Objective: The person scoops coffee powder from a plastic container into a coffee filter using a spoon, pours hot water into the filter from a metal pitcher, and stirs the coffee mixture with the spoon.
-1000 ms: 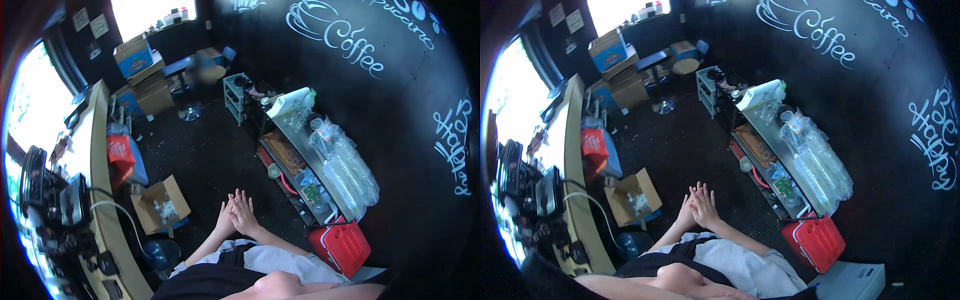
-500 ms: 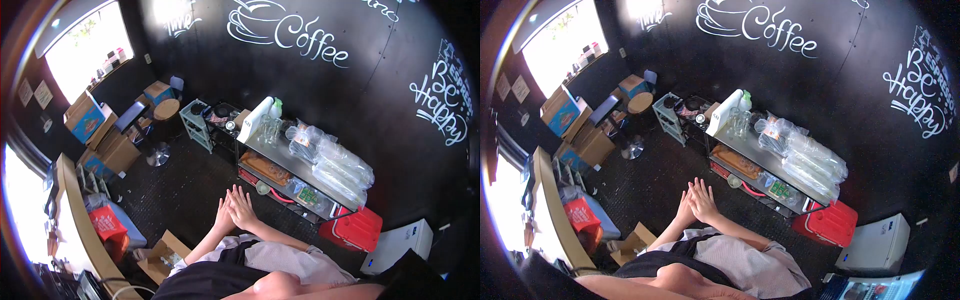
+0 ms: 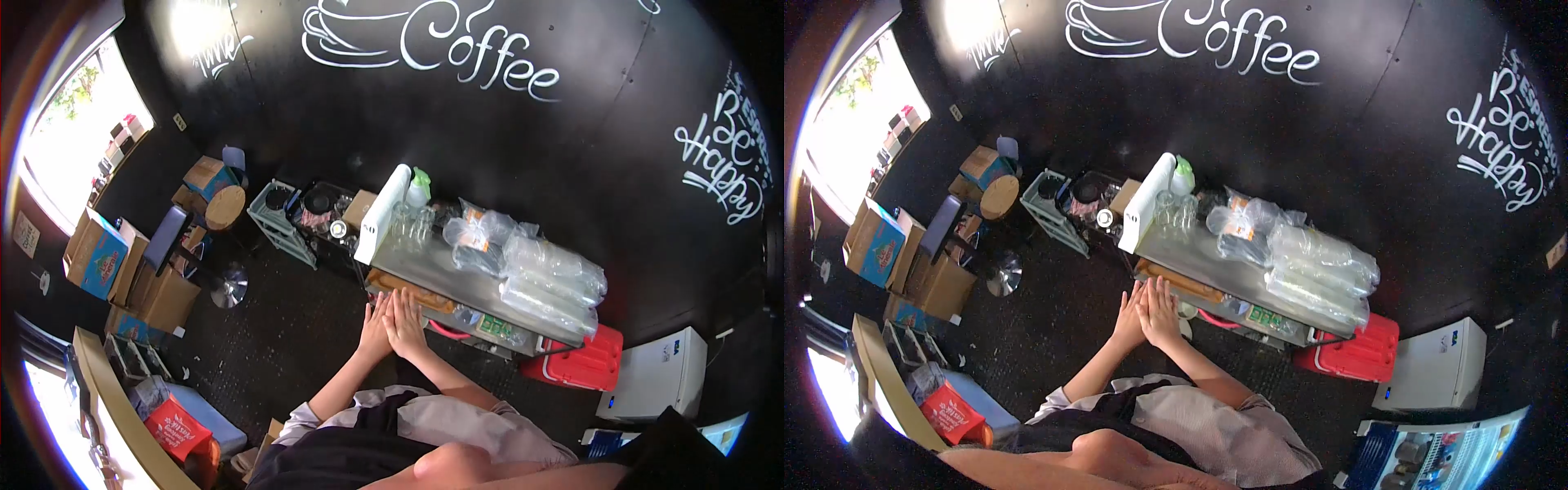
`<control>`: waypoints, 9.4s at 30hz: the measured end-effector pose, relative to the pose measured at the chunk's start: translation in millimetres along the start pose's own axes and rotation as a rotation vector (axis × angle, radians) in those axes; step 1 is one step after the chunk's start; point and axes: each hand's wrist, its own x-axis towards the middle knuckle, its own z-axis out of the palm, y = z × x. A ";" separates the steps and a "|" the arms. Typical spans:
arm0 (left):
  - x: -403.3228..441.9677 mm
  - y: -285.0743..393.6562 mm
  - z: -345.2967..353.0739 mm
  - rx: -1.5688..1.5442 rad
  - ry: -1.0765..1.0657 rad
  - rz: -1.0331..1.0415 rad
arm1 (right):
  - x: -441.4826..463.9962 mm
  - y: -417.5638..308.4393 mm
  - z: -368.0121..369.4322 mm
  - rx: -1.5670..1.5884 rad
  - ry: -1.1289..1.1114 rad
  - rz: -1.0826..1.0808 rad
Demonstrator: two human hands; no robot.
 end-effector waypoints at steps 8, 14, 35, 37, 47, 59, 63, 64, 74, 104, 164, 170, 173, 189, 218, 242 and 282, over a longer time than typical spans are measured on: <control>144.0 -42.8 48.3 -0.165 0.009 -0.011 | 131.2 82.7 5.6 -0.094 0.080 0.018; 226.1 -56.1 85.0 -0.002 0.013 0.092 | 190.7 138.3 4.1 -0.112 0.006 0.088; 325.9 -76.8 198.6 -0.811 -0.335 -0.551 | 169.7 243.1 3.2 -0.139 -0.076 0.237; 315.6 -70.1 185.1 -0.803 -0.297 -0.596 | 167.1 249.2 4.3 0.133 -0.065 0.275; 245.4 -73.2 127.2 -0.442 -0.215 -0.336 | 199.4 252.9 -30.7 1.257 -0.354 1.054; 138.3 -49.0 58.5 -0.233 0.011 -0.179 | 233.0 179.2 -0.5 1.138 -1.085 0.766; 93.7 -33.0 33.6 -0.125 0.144 -0.376 | 218.7 136.1 14.0 1.162 -1.166 0.601; 83.7 -25.4 19.5 -0.065 0.195 -0.420 | 212.9 124.9 17.1 1.128 -1.179 0.570; -102.7 93.7 -54.9 -0.103 0.562 -0.718 | 94.4 -19.4 5.7 1.014 -1.569 0.234; -415.5 460.9 13.7 -0.448 2.827 -1.313 | -437.0 -149.5 -40.5 0.540 -2.783 -0.705; -1039.9 729.5 33.9 -0.058 2.777 -1.247 | -1092.5 -323.5 -20.1 0.634 -2.602 -1.174; -1048.6 726.1 29.4 -0.058 2.824 -1.209 | -1097.2 -334.7 -23.8 0.621 -2.585 -1.181; -1046.4 724.7 26.7 -0.072 2.835 -1.166 | -1095.6 -339.4 -22.6 0.601 -2.640 -1.120; -1049.2 726.4 40.3 -0.099 2.616 -1.387 | -1028.3 -431.1 -33.5 0.059 -2.155 -1.788; -1049.1 724.4 43.1 -0.003 2.572 -1.378 | -1073.9 -405.5 10.9 0.958 -1.359 -1.413; -1052.4 721.5 50.4 -0.039 2.583 -1.466 | -1060.4 -400.6 -65.4 1.064 -1.546 -1.493; -1025.8 780.2 6.5 0.541 1.955 -1.935 | -1077.3 -360.2 -43.7 0.982 -2.085 -1.656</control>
